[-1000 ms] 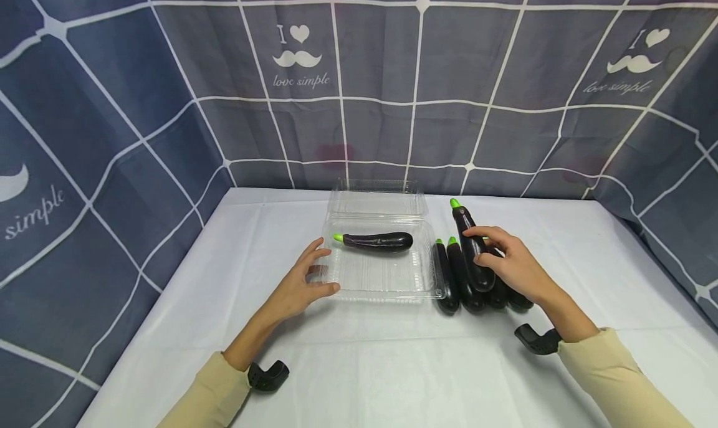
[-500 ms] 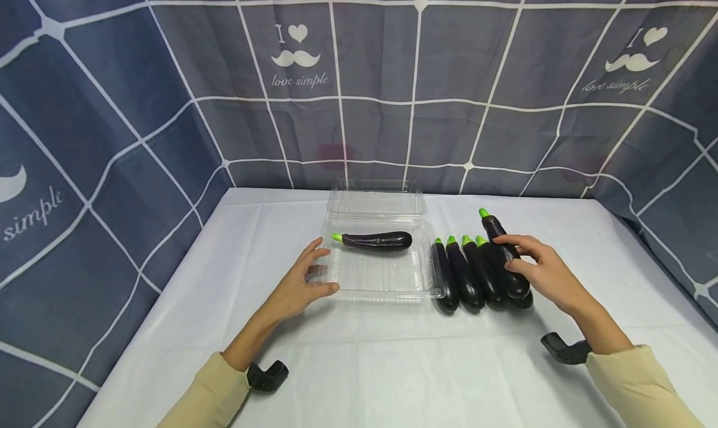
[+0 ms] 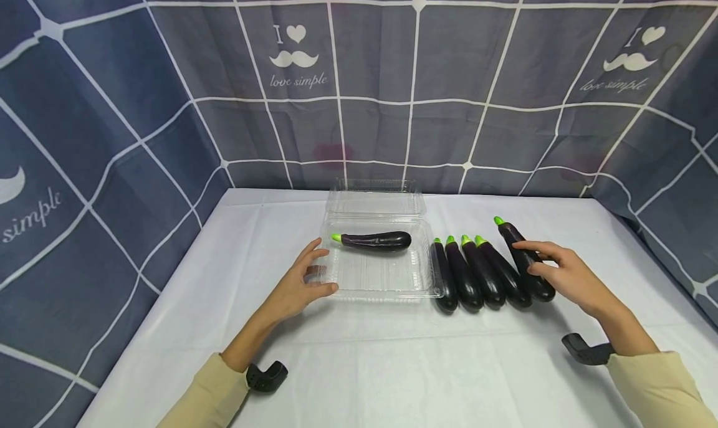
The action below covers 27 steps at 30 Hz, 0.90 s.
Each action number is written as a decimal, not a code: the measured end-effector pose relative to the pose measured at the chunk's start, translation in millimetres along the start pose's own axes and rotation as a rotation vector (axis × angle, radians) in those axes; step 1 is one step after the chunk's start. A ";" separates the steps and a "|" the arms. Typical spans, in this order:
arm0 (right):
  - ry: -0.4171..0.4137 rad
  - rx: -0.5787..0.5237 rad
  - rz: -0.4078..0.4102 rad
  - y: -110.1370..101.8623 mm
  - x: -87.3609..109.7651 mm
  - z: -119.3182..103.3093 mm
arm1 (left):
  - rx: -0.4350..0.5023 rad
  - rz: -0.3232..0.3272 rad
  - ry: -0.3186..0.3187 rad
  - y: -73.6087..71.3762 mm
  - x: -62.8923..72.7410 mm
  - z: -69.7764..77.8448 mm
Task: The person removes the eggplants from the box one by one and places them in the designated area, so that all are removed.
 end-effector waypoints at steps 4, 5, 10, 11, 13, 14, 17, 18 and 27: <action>0.005 0.002 -0.016 0.5 -1.6 6.4 | 0.012 -0.002 -0.001 0.3 -0.6 0.4; 0.005 -0.001 -0.019 0.6 -2.1 7.6 | 0.013 -0.002 -0.002 0.4 -0.8 0.2; 0.016 0.001 -0.039 2.1 -4.3 13.3 | 0.002 0.003 -0.004 -0.2 0.0 1.2; 0.021 0.001 -0.045 2.5 -4.6 14.4 | -0.003 0.003 -0.005 -0.4 0.5 1.4; 0.035 0.006 -0.055 3.4 -5.1 17.4 | -0.014 0.005 -0.008 -0.6 1.5 1.5; 0.038 0.002 -0.061 3.7 -5.4 18.6 | -0.018 0.006 -0.009 -0.7 2.1 1.5; 0.047 0.011 -0.066 4.3 -6.7 22.2 | -0.020 0.008 -0.008 -0.5 2.6 0.4; 0.049 0.011 -0.068 4.3 -7.1 23.4 | -0.019 0.009 -0.007 -0.5 2.6 0.2; 0.064 0.015 -0.102 5.7 -10.4 32.9 | -0.009 0.006 -0.008 0.7 0.3 -0.3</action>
Point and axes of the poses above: each hand's wrist, its own x-axis away from the middle knuckle, its own y-axis out of the palm, z = x × y, the point moved 3 cm from there along -x, towards the middle knuckle, and after that the axes turned 6 degrees about z, right-handed, at the moved point
